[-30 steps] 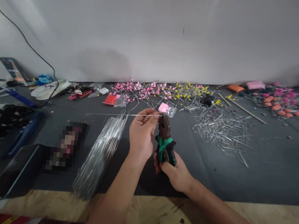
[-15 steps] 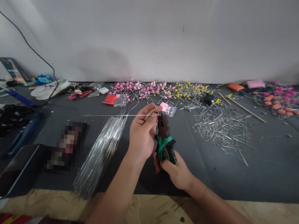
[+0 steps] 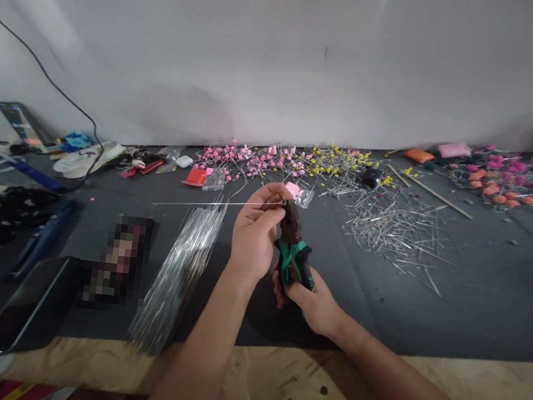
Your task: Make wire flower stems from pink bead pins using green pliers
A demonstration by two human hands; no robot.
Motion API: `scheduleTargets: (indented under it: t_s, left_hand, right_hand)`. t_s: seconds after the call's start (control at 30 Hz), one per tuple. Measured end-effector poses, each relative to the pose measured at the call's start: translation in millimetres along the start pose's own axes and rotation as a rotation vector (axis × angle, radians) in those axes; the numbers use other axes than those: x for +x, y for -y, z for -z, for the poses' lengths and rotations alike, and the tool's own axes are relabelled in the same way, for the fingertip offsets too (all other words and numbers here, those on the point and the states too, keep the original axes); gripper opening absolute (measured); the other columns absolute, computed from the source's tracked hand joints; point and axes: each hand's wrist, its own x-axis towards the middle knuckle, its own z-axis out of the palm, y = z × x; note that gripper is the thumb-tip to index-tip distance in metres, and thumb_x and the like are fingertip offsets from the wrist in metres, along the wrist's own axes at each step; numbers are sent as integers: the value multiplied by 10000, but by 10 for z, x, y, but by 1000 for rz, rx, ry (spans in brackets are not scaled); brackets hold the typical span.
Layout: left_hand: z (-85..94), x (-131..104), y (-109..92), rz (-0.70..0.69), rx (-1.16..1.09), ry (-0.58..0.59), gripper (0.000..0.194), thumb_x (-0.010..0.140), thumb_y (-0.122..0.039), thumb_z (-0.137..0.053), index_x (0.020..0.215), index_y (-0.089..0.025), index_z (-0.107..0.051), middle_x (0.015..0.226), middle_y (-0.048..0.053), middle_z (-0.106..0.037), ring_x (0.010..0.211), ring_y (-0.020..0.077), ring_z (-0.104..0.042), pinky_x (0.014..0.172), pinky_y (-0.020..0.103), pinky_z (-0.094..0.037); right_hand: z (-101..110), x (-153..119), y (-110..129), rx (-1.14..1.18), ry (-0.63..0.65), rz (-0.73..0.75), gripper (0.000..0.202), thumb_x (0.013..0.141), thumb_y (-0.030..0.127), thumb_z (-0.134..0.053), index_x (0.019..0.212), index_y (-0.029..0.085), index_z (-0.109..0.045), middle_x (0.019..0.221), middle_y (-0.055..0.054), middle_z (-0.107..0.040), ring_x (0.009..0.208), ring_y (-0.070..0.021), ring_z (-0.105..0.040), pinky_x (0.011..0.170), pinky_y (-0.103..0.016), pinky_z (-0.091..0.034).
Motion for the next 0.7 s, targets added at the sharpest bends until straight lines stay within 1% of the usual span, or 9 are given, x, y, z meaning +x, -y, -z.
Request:
scheduleTargets:
  t_s: [0.1,0.17,0.23,0.33,0.4,0.47,0.53,0.6,0.7]
  left_hand:
    - [-7,8,-31,-3,-33,18,220,700,-129,-469,878,-239,-536,939,7,-591,821,130,-581,713,277,-475]
    - [-8,6,-51,0,-47,25,178,709,-155,-460,859,-226,-521,952,19,-578,823,130,-577,709,269,-475]
    - [-5,0,-69,13,-36,34,126,763,-239,-419,849,-219,-508,972,39,-571,855,142,-572,718,273,-477]
    - [1,-9,-84,17,-17,44,215,824,-403,-355,832,-227,-480,1008,49,-561,891,154,-565,717,280,-481]
    - [1,-13,-85,25,-26,61,211,808,-440,-413,826,-236,-462,1042,37,-550,873,146,-567,703,274,-482]
    - [-3,-15,-78,43,-51,83,156,766,-374,-503,804,-232,-450,1072,28,-542,869,139,-568,700,265,-481]
    - [-10,-17,-64,49,-81,100,127,717,-252,-544,786,-224,-441,1097,26,-542,919,145,-562,721,262,-478]
    - [-13,-22,-44,50,-113,111,172,683,-158,-533,819,-222,-448,1126,27,-546,983,155,-547,747,268,-474]
    - [-2,-32,-5,68,-158,104,294,661,-92,-523,923,-220,-481,1170,35,-545,1026,164,-533,766,276,-467]
  right_hand:
    - [-5,5,9,-16,1,-8,223,634,117,-444,844,174,-493,666,19,-515,515,-103,-472,503,-265,-404]
    - [-10,9,17,-13,-2,-9,221,632,125,-446,843,172,-490,657,21,-509,512,-104,-468,498,-266,-404]
    - [-14,11,22,-2,-6,-7,213,631,134,-448,838,171,-485,651,23,-505,507,-102,-464,491,-265,-406]
    - [-11,11,22,6,0,-4,203,634,143,-454,834,173,-479,651,24,-506,499,-100,-462,486,-265,-409]
    - [-5,11,18,10,9,-4,202,638,142,-455,837,176,-478,656,24,-509,498,-101,-465,486,-266,-410]
    - [2,15,10,24,13,3,202,645,138,-452,842,177,-477,657,23,-511,499,-102,-468,489,-267,-413]
    - [9,21,-2,51,5,3,207,648,135,-451,849,178,-473,646,26,-510,494,-103,-468,487,-269,-416]
    - [16,28,-15,81,-8,-2,218,648,133,-453,860,179,-468,628,33,-505,486,-106,-465,483,-272,-420]
    - [29,33,-26,102,-2,0,231,643,133,-454,869,177,-472,615,38,-505,478,-110,-471,480,-277,-423]
